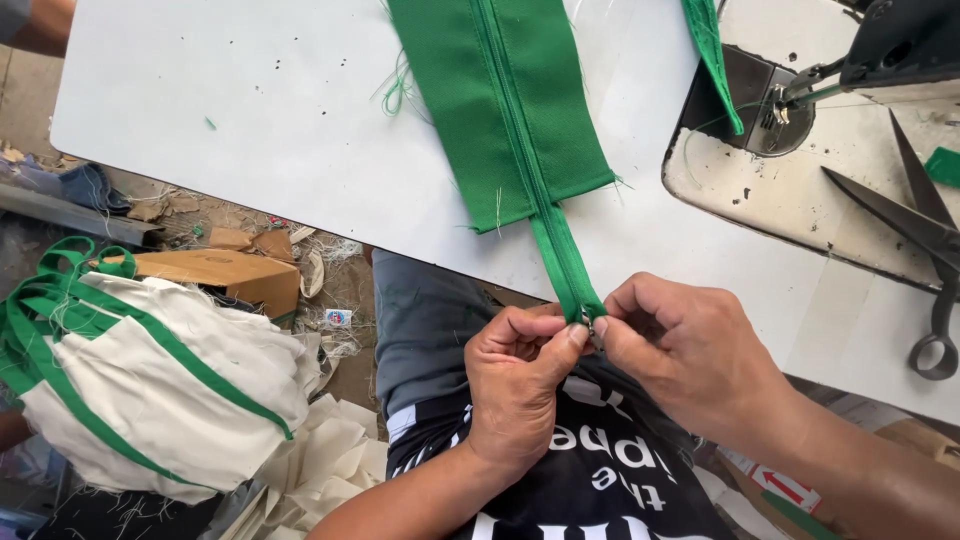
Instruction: Using an industrial sewing machine to assemble green fabric bags and zippers, including trimming excess thread.
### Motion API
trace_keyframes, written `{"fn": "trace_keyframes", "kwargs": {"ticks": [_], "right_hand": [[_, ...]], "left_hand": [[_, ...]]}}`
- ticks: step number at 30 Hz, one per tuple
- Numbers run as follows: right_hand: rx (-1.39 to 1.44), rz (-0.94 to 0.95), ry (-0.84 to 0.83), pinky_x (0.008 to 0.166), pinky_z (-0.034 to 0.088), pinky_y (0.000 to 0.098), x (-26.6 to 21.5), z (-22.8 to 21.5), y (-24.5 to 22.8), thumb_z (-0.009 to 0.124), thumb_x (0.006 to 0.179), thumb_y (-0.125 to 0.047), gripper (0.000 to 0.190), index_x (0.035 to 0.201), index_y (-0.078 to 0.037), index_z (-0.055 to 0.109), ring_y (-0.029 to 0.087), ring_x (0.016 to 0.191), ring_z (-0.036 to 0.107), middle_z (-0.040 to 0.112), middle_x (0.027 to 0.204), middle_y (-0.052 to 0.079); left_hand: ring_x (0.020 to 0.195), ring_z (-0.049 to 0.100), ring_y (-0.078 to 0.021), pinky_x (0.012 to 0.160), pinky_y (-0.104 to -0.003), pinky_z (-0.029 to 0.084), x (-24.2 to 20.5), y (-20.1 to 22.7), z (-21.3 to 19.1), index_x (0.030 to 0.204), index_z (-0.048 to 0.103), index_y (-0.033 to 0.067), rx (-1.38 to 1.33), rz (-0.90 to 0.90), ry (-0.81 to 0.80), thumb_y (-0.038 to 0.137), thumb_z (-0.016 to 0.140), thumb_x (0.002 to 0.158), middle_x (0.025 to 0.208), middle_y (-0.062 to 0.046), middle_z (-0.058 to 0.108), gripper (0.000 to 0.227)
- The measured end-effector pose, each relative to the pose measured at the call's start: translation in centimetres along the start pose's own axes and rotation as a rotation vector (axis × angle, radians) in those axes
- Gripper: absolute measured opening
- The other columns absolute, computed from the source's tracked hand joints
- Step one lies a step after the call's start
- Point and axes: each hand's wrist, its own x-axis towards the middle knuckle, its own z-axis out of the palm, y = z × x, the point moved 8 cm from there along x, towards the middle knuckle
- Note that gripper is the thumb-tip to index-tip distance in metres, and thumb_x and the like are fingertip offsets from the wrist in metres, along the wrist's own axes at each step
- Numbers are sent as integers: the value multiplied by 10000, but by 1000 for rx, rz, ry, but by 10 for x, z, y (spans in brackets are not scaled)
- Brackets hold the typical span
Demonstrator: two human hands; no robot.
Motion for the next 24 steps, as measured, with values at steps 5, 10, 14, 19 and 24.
{"fn": "trace_keyframes", "kwargs": {"ticks": [5, 10, 14, 19, 24], "right_hand": [[284, 70, -85, 492, 475, 297, 4, 0, 7, 711, 890, -141, 174, 751, -38, 702, 152, 499, 528, 631, 541, 68], [470, 213, -208, 515, 585, 294, 10, 0, 13, 748, 862, -61, 166, 733, 41, 771, 179, 502, 653, 757, 559, 158], [501, 227, -296, 482, 532, 302, 19, 2, 15, 735, 819, 20, 126, 714, 75, 774, 207, 470, 628, 734, 531, 186], [475, 212, -354, 464, 507, 294, 28, 5, 14, 771, 821, -15, 145, 699, 48, 724, 216, 479, 676, 686, 533, 153], [490, 75, -355, 439, 477, 277, 30, 7, 7, 763, 850, -42, 176, 690, 19, 727, 161, 464, 618, 646, 527, 96]], "left_hand": [[707, 715, -242, 738, -340, 620, 0, -5, 5, 861, 684, 26, -83, -65, 27, -67, 793, 811, 863, -151, 708, 151], [680, 672, -234, 699, -315, 579, -2, -16, 6, 863, 672, 36, -157, -208, 35, -76, 766, 830, 761, -113, 681, 150], [669, 655, -244, 669, -308, 569, -3, -16, 8, 843, 661, 32, -156, -246, 32, -96, 745, 841, 752, -108, 649, 153], [663, 653, -241, 651, -306, 554, -2, -13, 8, 843, 647, 30, -123, -243, 46, -101, 743, 835, 744, -118, 645, 162], [681, 686, -210, 673, -279, 590, -1, -8, 8, 844, 651, 44, -106, -227, 49, -74, 753, 851, 773, -93, 665, 155]]}}
